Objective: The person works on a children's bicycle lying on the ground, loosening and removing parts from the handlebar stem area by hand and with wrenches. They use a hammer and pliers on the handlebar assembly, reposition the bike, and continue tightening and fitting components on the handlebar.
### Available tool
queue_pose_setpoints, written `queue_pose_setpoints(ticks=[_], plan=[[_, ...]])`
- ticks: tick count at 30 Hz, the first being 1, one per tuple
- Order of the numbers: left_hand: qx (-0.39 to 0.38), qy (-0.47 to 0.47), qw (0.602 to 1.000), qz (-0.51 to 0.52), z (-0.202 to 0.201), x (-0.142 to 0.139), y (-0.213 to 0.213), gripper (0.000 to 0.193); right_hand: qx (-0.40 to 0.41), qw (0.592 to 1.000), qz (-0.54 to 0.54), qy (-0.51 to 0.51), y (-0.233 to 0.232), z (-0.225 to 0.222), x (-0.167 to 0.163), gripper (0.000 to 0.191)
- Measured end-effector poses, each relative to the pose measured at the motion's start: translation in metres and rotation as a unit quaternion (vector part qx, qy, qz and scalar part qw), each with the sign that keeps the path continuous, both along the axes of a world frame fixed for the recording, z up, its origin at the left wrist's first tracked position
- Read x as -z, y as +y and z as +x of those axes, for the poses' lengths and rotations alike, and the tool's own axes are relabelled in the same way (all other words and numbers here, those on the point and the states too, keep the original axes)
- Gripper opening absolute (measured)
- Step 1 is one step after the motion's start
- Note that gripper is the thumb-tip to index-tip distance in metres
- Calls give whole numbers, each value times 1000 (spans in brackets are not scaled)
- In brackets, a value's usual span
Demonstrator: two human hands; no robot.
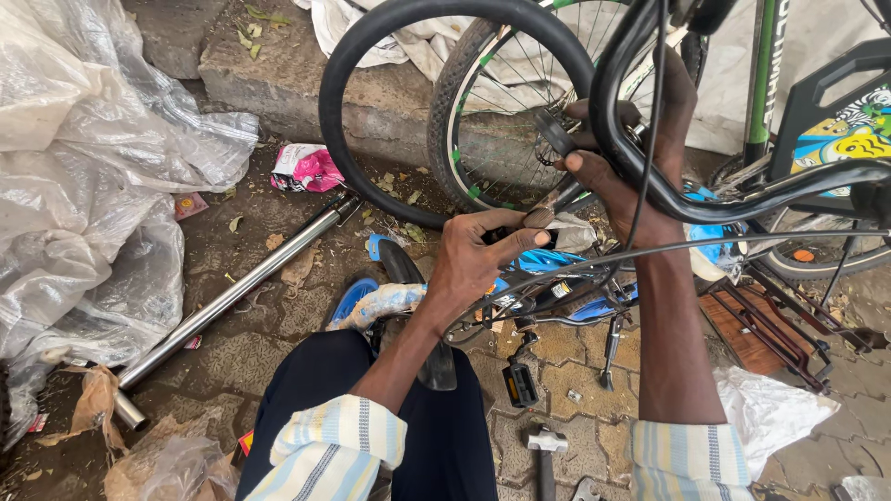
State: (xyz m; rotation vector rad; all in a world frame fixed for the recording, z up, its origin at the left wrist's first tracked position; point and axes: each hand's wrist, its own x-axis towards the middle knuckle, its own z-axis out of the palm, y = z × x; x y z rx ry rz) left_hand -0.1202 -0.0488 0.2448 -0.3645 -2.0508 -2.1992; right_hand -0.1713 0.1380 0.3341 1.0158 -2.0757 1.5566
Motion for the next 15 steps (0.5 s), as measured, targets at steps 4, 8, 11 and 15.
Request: queue_pose_setpoints(ticks=[4, 8, 11, 15], plan=[[-4, -9, 1000, -19, -1, 2, 0, 40, -5, 1000, 3, -10, 1, -3, 2, 104], [-3, 52, 998, 17, -2, 6, 0, 40, -12, 1000, -4, -4, 0, -6, 3, 104], [-4, 61, 998, 26, -2, 7, 1, 39, -25, 999, -34, -17, 2, -6, 5, 103], [-1, 3, 1000, 16, -3, 7, 3, 36, -19, 998, -46, -34, 6, -4, 8, 103]])
